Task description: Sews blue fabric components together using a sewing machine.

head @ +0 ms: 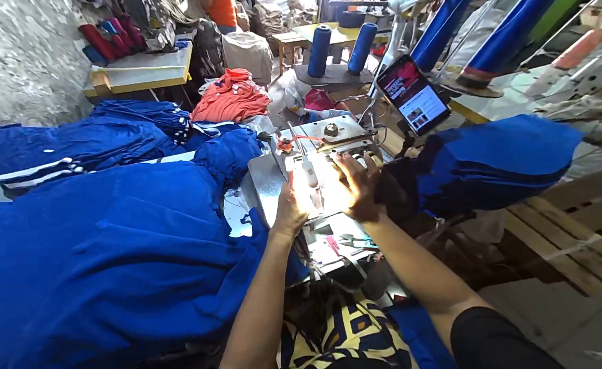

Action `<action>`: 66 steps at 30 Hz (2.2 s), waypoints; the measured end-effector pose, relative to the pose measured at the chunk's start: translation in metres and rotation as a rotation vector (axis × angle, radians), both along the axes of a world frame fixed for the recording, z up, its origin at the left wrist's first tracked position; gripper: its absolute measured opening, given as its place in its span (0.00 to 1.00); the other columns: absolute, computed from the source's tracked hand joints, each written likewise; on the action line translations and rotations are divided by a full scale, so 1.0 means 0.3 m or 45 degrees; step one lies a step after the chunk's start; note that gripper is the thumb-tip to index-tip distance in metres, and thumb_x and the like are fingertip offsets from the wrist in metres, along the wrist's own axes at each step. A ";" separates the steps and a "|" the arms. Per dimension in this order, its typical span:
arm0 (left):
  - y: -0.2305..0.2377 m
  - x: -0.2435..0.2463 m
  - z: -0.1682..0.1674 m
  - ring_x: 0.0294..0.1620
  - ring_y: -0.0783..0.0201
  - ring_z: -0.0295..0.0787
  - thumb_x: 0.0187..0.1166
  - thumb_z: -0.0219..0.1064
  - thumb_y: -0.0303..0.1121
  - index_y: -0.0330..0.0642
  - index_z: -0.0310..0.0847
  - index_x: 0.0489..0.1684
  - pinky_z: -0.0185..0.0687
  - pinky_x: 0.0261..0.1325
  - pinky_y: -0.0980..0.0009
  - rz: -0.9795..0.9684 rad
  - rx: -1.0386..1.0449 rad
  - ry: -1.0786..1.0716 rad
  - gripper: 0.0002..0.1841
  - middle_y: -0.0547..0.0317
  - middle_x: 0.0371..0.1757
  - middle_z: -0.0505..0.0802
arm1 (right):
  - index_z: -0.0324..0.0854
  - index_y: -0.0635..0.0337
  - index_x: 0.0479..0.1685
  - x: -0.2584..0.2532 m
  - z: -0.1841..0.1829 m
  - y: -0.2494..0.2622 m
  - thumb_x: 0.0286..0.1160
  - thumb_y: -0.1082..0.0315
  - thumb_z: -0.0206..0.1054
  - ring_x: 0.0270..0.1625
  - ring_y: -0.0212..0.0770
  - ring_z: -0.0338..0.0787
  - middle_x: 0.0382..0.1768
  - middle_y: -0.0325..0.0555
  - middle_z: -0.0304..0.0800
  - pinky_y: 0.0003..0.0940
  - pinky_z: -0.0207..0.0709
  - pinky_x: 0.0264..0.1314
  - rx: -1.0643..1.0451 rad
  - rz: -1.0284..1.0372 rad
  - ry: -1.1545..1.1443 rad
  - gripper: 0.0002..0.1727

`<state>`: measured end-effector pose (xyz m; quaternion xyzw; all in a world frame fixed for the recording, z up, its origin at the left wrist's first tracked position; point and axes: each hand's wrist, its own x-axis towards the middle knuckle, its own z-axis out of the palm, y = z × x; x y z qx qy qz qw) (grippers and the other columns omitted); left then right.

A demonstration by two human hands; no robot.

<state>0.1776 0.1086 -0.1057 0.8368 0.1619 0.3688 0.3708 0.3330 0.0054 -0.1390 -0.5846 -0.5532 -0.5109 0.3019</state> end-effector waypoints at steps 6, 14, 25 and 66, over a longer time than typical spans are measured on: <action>-0.002 -0.003 0.023 0.38 0.66 0.84 0.79 0.66 0.24 0.27 0.86 0.46 0.82 0.49 0.68 -0.092 -0.126 -0.007 0.08 0.49 0.36 0.89 | 0.91 0.62 0.36 -0.028 0.013 -0.007 0.71 0.73 0.64 0.76 0.56 0.83 0.64 0.60 0.90 0.61 0.53 0.88 0.042 0.050 0.072 0.09; -0.015 0.007 0.047 0.36 0.66 0.86 0.81 0.61 0.25 0.21 0.74 0.68 0.85 0.46 0.67 0.039 -0.184 0.097 0.20 0.45 0.38 0.89 | 0.81 0.50 0.37 -0.156 -0.055 -0.044 0.79 0.57 0.65 0.65 0.39 0.80 0.53 0.44 0.83 0.36 0.68 0.76 0.289 0.262 0.340 0.08; -0.045 0.030 0.029 0.31 0.82 0.82 0.79 0.58 0.23 0.12 0.69 0.61 0.83 0.41 0.82 0.201 -0.235 -0.052 0.19 0.60 0.33 0.84 | 0.66 0.73 0.82 -0.226 0.099 -0.070 0.73 0.75 0.61 0.19 0.24 0.68 0.21 0.38 0.78 0.23 0.67 0.25 -0.134 1.032 2.186 0.33; -0.043 0.011 0.042 0.33 0.77 0.85 0.78 0.64 0.24 0.20 0.83 0.50 0.84 0.44 0.78 0.098 -0.175 -0.050 0.12 0.53 0.33 0.90 | 0.78 0.69 0.59 -0.246 0.090 -0.019 0.68 0.80 0.59 0.12 0.21 0.74 0.15 0.27 0.76 0.17 0.71 0.15 0.159 1.022 2.229 0.18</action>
